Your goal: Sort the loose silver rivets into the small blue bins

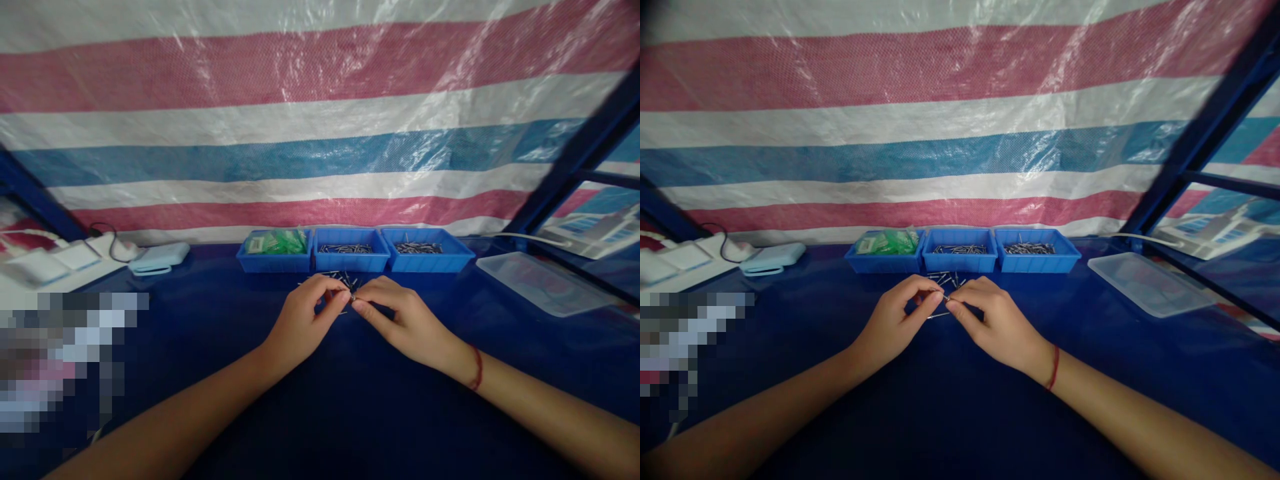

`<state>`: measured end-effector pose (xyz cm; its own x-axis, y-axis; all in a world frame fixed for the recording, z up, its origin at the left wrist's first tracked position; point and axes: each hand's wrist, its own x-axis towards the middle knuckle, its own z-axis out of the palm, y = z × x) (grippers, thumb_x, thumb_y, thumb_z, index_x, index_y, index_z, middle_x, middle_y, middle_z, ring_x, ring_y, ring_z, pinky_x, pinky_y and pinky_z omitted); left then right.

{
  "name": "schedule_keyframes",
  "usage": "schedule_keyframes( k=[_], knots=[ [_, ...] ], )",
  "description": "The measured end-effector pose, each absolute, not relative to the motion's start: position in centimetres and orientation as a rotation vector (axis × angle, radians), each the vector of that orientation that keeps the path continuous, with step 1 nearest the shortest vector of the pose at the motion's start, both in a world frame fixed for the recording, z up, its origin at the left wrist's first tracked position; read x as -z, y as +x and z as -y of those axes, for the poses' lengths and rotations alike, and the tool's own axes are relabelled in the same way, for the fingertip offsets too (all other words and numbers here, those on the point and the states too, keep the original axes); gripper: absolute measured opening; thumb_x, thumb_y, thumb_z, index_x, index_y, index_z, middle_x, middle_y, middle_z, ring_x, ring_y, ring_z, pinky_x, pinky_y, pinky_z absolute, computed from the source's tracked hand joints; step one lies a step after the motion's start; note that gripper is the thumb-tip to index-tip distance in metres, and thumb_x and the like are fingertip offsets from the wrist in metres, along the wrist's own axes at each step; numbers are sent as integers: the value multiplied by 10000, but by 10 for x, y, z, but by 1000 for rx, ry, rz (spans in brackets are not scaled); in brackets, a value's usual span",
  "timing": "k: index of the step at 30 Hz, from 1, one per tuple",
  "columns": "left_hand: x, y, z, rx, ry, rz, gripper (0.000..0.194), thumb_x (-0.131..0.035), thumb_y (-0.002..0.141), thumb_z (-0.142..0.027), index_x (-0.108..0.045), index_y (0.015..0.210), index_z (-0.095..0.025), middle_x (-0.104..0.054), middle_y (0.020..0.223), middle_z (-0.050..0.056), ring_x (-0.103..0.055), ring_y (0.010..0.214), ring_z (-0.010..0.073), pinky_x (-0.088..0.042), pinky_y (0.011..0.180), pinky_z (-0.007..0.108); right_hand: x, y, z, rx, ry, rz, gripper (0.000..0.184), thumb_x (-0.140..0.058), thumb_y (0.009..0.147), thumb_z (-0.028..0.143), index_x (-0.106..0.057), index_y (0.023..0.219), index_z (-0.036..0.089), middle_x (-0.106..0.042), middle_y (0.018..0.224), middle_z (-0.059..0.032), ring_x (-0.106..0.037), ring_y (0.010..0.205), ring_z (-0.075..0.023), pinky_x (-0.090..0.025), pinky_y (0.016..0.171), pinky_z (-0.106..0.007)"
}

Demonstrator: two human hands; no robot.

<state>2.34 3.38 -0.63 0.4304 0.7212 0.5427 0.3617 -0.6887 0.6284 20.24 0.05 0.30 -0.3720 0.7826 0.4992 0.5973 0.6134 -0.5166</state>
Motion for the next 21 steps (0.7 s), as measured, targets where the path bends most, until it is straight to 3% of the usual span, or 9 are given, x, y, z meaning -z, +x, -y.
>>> schedule_keyframes(
  k=[21],
  knots=[
    [6,24,-33,-1151,2272,-911,74,-534,856,-193,-605,839,-178,-633,784,0,-570,695,112,-438,652,236,0,202,0,-295,-1092,2111,129,-493,885,209,-611,833,209,-666,808,-25,-599,765,-158,-471,727,-314]
  ],
)
